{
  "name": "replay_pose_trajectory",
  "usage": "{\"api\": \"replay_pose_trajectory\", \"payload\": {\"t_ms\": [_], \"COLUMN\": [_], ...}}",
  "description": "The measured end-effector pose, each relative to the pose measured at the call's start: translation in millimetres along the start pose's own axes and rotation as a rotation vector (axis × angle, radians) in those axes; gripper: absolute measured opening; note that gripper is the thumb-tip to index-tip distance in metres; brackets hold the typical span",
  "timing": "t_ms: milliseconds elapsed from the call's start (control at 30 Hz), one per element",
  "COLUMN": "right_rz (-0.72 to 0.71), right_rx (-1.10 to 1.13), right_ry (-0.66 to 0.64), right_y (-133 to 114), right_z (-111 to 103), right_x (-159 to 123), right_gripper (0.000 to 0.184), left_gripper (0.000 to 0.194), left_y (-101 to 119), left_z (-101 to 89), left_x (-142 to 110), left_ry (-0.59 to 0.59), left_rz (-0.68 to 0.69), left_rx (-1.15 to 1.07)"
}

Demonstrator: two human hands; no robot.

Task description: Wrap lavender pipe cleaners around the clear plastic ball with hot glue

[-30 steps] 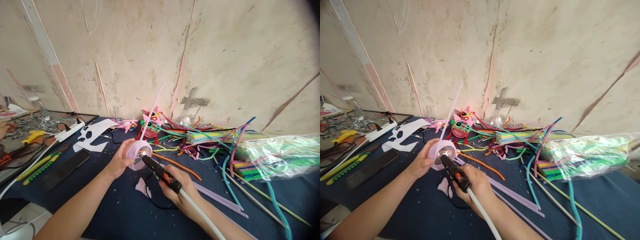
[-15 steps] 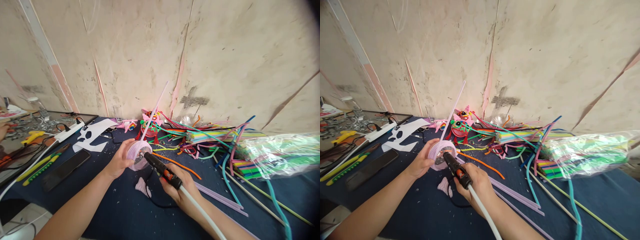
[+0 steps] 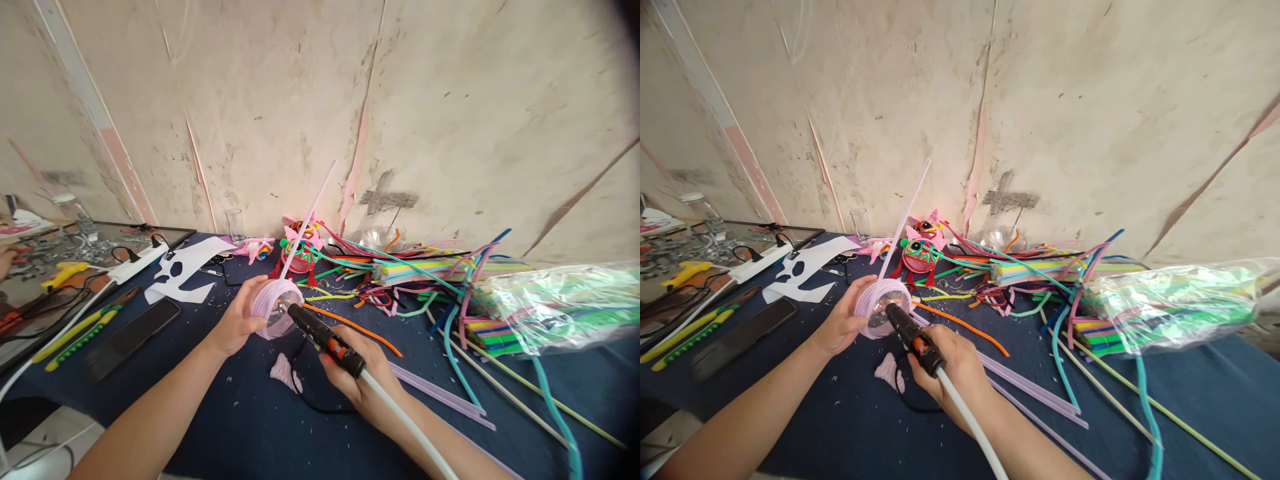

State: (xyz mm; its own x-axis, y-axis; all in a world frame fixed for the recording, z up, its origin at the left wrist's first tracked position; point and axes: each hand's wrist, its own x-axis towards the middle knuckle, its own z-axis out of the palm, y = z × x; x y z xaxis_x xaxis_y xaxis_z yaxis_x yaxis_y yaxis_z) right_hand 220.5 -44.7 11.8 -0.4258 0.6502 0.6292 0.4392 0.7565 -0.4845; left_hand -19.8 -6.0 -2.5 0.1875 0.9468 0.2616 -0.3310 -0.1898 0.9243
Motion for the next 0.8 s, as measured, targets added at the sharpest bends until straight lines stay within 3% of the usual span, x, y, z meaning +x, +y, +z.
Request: {"api": "replay_pose_trajectory", "payload": {"t_ms": [133,300,800], "right_rz": [-0.027,-0.031,-0.028], "right_rx": [0.008,-0.012,-0.018], "right_ry": [0.004,0.129,0.116], "right_y": [0.0,2.8,2.5], "right_z": [3.0,10.6,10.0], "right_x": [0.2,-0.3,-0.9], "right_gripper": [0.004,0.005,0.009], "left_gripper": [0.075,0.075,0.075], "left_y": [-1.5,-2.0,-2.1], "left_z": [-0.6,-1.1,-2.6], "left_x": [0.3,0.5,1.0], "left_ry": [-0.011,-0.014,-0.011], "left_rz": [0.005,0.012,0.022], "left_rx": [0.01,0.023,0.034]}}
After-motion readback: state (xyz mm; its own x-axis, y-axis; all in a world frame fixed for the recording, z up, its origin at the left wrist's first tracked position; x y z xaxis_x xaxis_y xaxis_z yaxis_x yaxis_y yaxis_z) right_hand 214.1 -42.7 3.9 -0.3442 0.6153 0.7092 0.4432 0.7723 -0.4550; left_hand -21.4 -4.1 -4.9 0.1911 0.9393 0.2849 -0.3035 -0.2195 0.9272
